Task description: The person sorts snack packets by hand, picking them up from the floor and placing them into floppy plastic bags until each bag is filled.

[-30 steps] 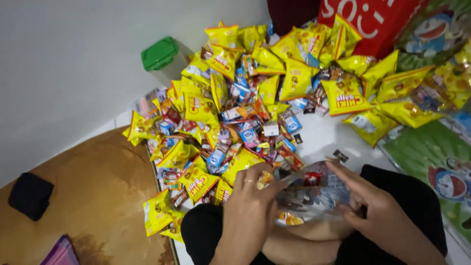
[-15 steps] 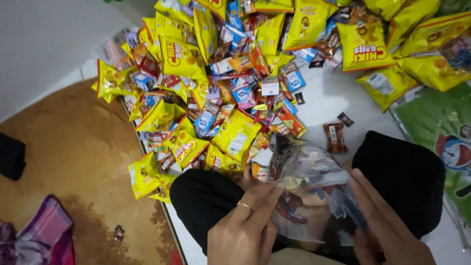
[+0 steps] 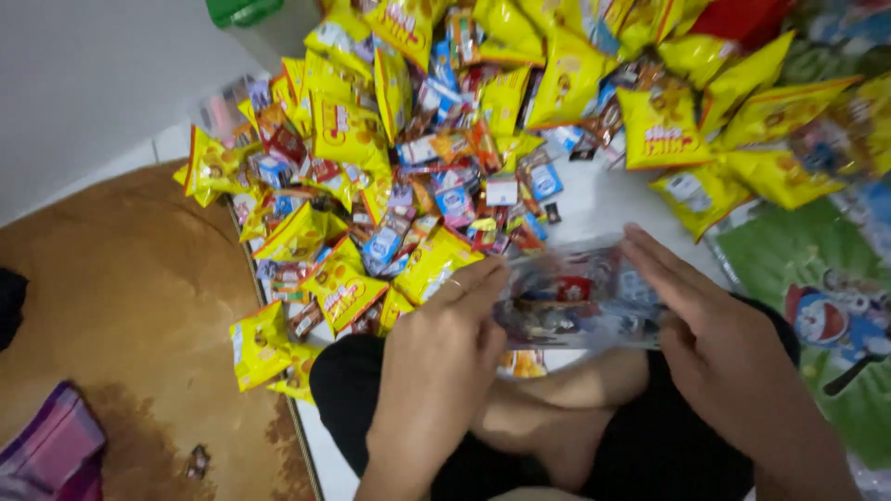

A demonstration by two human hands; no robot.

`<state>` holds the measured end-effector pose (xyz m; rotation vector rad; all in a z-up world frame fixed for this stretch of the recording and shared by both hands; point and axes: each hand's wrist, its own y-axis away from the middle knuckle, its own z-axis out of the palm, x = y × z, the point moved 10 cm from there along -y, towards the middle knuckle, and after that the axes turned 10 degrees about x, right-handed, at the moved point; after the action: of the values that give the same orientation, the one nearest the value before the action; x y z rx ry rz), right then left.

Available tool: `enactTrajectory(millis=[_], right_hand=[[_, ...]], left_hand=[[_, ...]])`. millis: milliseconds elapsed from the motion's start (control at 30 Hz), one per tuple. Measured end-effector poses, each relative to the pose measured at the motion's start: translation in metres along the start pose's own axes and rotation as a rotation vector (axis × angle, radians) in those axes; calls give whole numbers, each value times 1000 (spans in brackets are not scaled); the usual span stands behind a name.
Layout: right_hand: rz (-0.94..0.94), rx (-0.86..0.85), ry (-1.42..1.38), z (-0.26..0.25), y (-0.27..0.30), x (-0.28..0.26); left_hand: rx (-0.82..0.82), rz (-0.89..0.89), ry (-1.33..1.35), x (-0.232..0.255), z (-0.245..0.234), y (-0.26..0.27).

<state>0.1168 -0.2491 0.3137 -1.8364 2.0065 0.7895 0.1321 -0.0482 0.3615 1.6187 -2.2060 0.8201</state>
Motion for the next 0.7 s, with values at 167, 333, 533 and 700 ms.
enactTrajectory(millis=[167, 333, 533, 700], right_hand=[[-217, 138, -276, -35, -1, -23], [-228, 111, -464, -8, -9, 21], [63, 505, -805, -24, -24, 122], [387, 611, -749, 62, -70, 249]], left_hand=[[-29, -16, 29, 11, -20, -9], [-118, -111, 70, -19, 24, 2], [-225, -204, 10, -33, 46, 10], [-7, 33, 66, -12, 38, 16]])
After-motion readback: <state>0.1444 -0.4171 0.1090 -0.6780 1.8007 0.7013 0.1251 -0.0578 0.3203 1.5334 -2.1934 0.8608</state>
